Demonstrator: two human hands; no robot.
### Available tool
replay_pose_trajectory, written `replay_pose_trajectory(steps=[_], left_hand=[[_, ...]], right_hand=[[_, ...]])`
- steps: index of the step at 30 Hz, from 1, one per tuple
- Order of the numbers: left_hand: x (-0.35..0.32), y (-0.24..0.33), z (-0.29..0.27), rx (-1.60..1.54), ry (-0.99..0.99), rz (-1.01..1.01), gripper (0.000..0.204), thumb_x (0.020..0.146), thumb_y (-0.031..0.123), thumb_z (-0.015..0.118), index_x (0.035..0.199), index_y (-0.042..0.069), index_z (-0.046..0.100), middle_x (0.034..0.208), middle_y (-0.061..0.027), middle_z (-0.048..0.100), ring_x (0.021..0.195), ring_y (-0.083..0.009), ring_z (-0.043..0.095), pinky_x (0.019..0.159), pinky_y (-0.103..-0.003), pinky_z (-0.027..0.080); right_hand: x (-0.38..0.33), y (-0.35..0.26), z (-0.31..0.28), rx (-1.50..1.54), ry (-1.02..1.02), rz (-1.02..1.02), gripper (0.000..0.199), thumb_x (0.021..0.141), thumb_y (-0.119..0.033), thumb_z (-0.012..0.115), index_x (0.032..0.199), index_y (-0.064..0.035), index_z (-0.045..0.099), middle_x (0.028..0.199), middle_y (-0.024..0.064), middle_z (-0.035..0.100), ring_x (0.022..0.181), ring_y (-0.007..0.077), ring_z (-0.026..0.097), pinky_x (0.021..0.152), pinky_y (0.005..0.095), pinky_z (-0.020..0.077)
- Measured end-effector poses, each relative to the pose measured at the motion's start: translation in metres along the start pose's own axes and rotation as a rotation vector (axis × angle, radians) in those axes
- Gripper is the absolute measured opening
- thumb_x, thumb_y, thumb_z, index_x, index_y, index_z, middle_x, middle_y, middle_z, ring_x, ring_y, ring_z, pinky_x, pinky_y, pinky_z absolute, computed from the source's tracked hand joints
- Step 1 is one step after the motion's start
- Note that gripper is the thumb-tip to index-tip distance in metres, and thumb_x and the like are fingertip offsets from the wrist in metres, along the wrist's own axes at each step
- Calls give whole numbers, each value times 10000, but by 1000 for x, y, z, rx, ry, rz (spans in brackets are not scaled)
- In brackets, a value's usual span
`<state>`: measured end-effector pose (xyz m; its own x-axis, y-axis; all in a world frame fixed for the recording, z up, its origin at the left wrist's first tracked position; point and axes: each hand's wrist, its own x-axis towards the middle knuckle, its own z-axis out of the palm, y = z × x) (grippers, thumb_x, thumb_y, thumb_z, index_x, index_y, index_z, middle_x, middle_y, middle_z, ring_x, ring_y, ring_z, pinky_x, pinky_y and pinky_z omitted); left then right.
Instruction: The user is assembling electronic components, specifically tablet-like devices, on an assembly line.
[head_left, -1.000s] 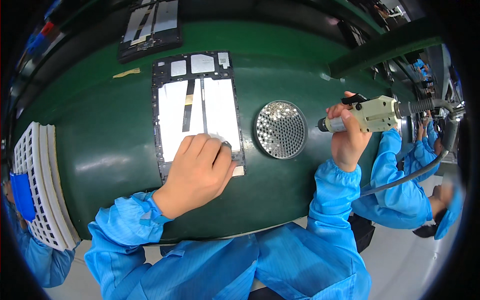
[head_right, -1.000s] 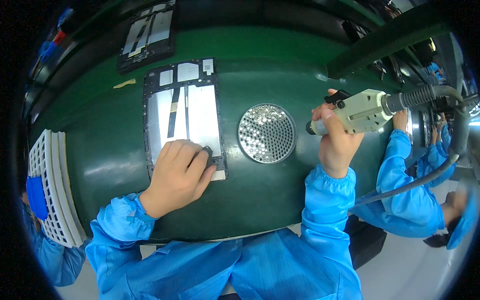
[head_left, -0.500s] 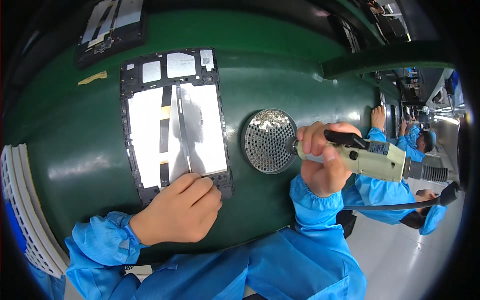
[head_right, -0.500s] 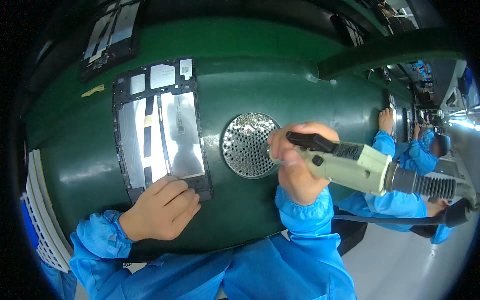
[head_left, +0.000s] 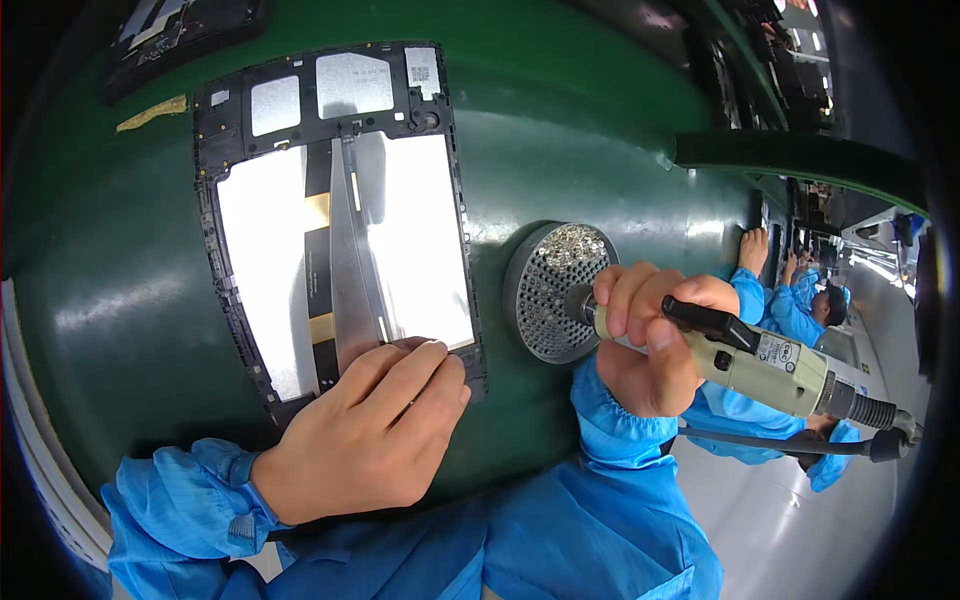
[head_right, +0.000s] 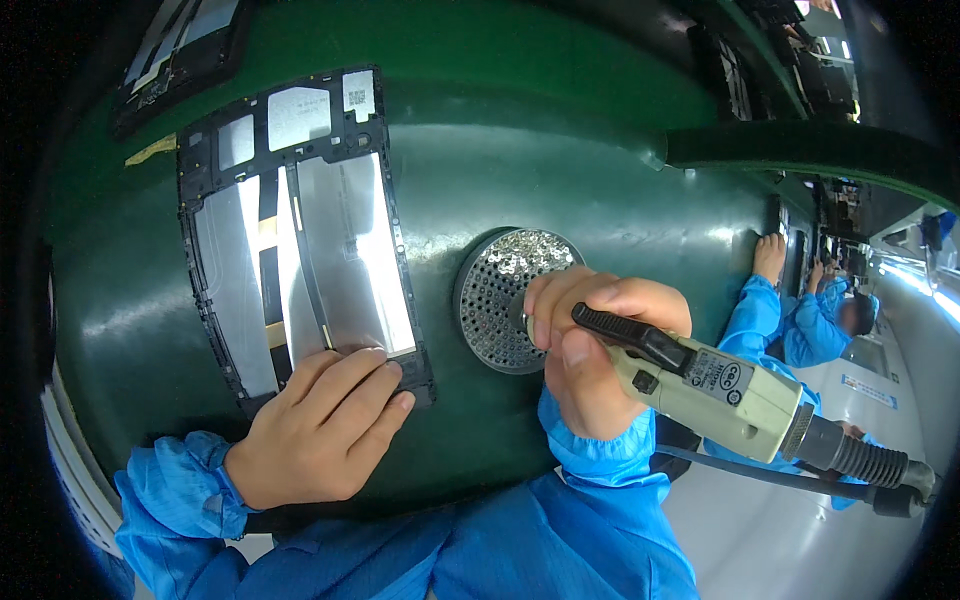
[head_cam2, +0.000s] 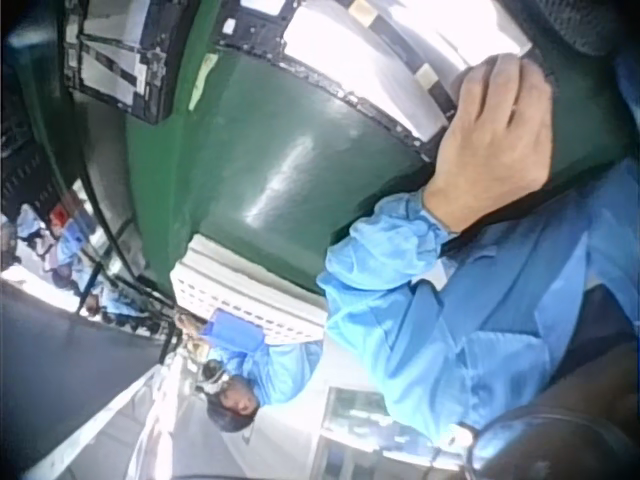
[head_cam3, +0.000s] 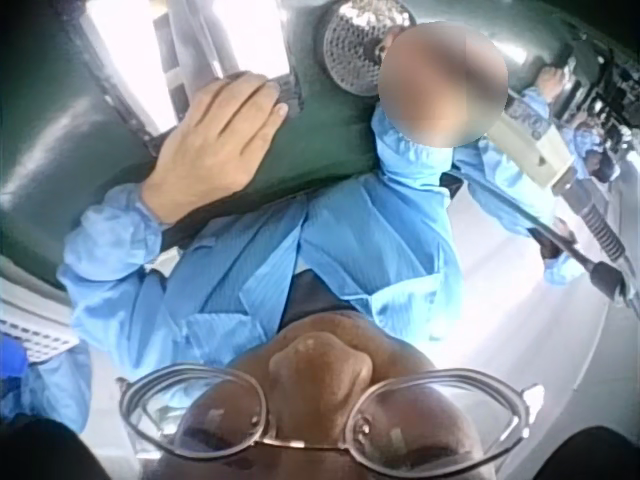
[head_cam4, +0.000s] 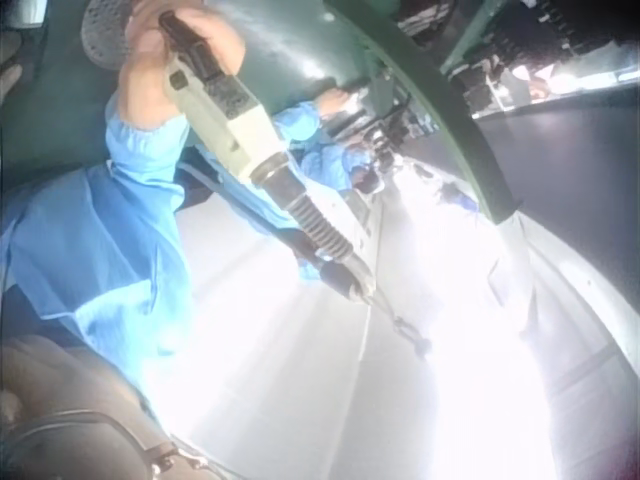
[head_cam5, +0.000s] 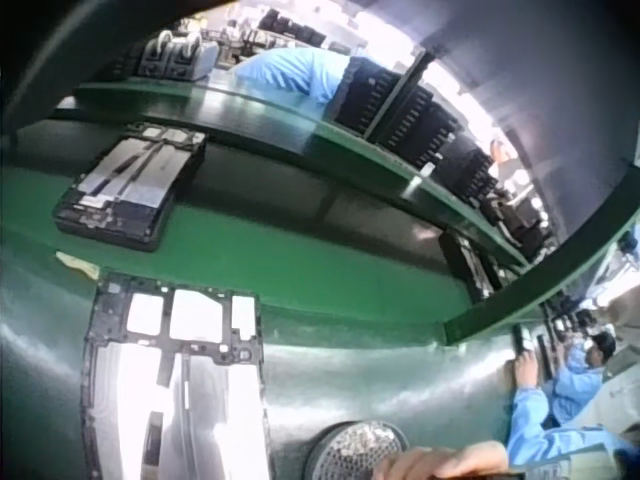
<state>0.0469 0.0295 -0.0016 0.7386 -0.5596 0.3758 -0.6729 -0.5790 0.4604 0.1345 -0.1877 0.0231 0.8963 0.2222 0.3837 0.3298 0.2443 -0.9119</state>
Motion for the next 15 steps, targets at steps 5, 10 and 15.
replay_pose_trajectory(steps=[5, 10, 15], left_hand=[[4, 0, 2, -17, 11, -53, 230, 746, 67, 654, 960, -13, 681, 1046, -183, 623, 1026, -324, 579, 876, -443, 477], [14, -4, -1, -19, 15, -47, 222, 739, 77, 654, 942, -8, 681, 1054, -188, 622, 1028, -328, 576, 932, -476, 447], [13, -10, 4, -38, 20, -7, 244, 716, 99, 656, 943, 12, 677, 1040, -173, 618, 1020, -319, 575, 969, -499, 418]], right_hand=[[-1, 2, -2, -3, -2, 13, 292, 836, -25, 599, 1098, -48, 472, 667, 82, 504, 621, 204, 512, 647, 392, 446], [-1, 0, -1, -28, -17, -11, 301, 832, -23, 605, 1100, -49, 469, 672, 82, 507, 621, 208, 513, 649, 394, 447], [-4, 4, 0, -4, 11, -12, 309, 817, -1, 610, 1090, -48, 472, 685, 95, 516, 611, 209, 515, 648, 394, 451]])
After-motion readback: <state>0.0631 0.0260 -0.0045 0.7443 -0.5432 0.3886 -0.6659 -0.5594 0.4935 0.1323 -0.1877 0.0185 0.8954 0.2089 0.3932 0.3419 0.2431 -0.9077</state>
